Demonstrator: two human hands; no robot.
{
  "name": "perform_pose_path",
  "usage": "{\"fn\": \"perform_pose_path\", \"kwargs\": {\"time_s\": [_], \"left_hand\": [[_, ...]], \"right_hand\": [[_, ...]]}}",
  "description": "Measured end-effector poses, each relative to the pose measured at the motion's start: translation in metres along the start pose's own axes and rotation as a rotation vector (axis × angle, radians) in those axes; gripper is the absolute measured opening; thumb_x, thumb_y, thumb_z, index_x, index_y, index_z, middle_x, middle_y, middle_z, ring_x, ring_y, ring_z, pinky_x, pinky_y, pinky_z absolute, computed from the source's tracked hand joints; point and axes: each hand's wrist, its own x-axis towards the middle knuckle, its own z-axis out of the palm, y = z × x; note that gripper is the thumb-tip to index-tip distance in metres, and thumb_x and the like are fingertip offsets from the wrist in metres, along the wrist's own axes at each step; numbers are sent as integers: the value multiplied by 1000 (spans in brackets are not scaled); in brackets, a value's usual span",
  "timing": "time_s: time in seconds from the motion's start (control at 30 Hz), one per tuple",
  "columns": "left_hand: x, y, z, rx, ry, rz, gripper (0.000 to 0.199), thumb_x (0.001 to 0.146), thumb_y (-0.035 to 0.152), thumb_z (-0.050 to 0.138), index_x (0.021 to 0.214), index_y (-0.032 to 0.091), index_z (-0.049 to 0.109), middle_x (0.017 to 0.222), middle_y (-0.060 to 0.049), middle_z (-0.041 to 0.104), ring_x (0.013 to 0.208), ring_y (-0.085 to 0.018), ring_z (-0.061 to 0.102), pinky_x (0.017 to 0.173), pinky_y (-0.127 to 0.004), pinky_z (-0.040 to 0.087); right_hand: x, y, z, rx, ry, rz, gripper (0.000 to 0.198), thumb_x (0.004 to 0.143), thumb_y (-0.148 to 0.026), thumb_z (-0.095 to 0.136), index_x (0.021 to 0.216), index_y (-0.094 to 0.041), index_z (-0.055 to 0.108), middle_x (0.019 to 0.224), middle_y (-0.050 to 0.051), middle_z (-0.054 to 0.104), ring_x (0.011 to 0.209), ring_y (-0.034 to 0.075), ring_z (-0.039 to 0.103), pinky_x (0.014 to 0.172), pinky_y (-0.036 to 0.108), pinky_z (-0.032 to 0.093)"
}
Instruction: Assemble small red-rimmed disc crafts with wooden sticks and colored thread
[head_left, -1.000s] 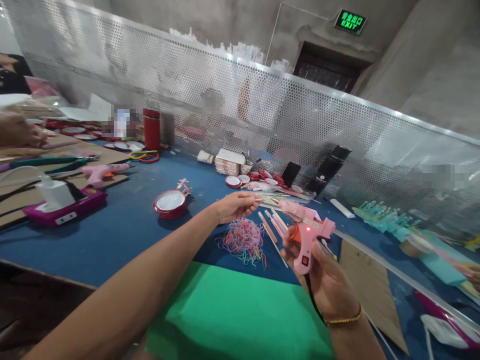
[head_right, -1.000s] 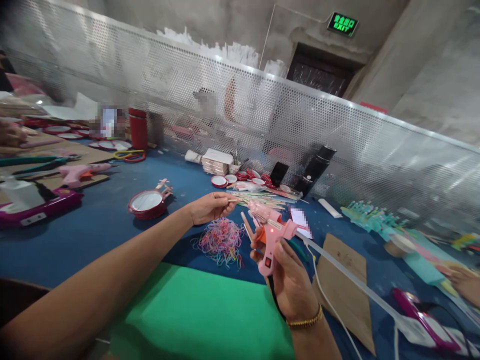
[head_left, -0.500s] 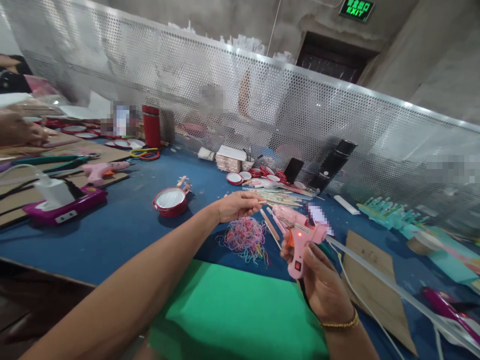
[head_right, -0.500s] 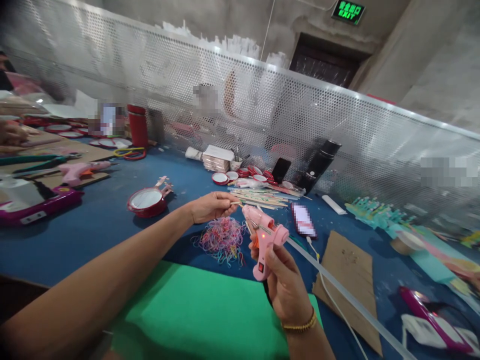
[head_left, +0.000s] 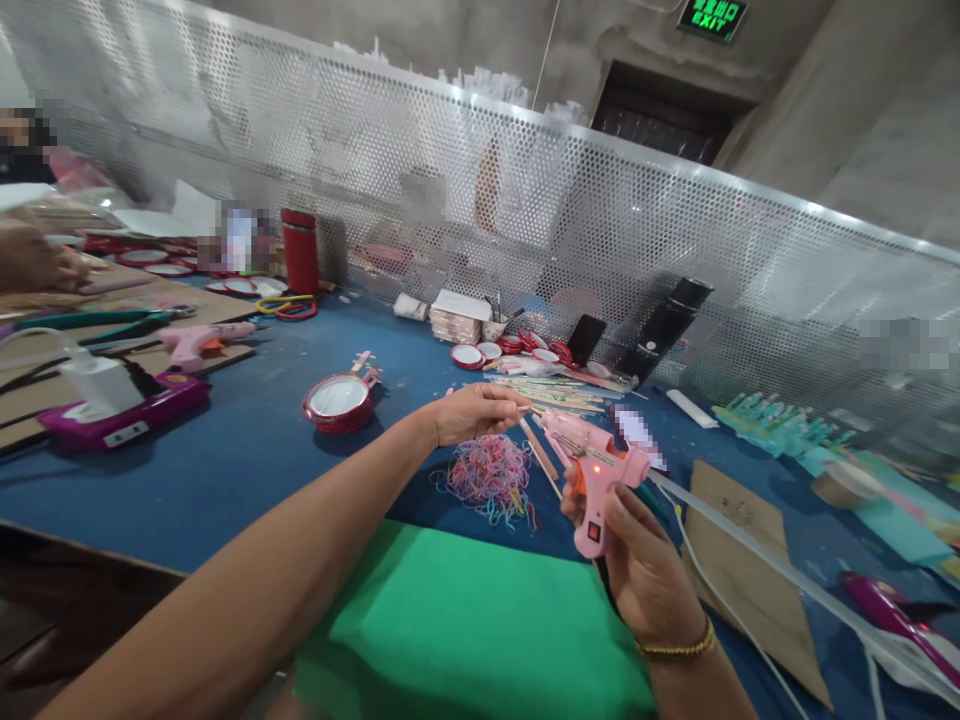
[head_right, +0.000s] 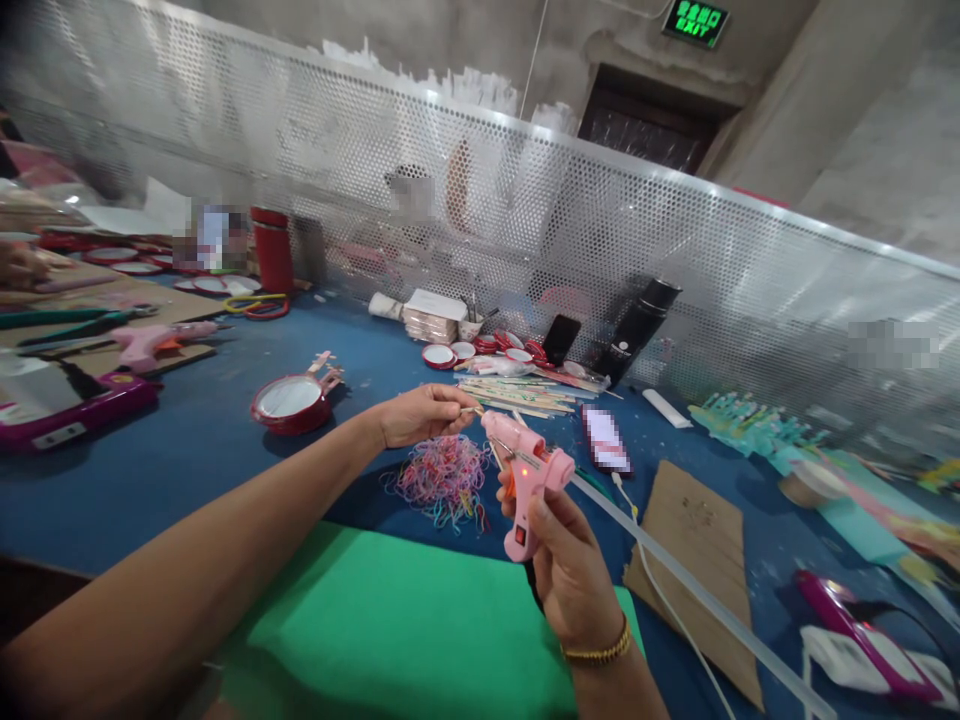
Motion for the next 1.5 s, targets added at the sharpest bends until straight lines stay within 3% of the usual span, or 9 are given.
{"fn": "perform_pose_path", "kwargs": {"time_s": [1.0, 1.2, 1.5], "left_hand": [[1, -1, 0, -26, -16, 13, 30, 57, 20, 89, 83, 11, 76, 73, -4, 68, 62, -6, 58, 60, -17, 50], [0, 1, 2, -15, -23, 8, 34, 54, 22, 91, 83, 10, 76, 73, -4, 67, 63, -6, 58, 62, -16, 49], [-3, 4, 4, 37, -22, 33, 38, 53, 25, 91, 84, 9, 76, 71, -4, 66, 63, -6, 57, 61, -18, 47]], "right_hand": [[-1, -2, 1, 10, 44, 14, 32, 58, -40, 90, 84, -25, 79, 95, 7, 77, 81, 19, 71, 63, 25, 54], [0, 0, 0, 21, 33, 23, 30, 58, -40, 89, 83, -26, 79, 95, 8, 77, 79, 19, 70, 56, 23, 52], [2, 1, 0, -22, 1, 19, 33, 60, -43, 88, 87, -25, 79, 98, 8, 77, 83, 20, 69, 72, 30, 55]]}}
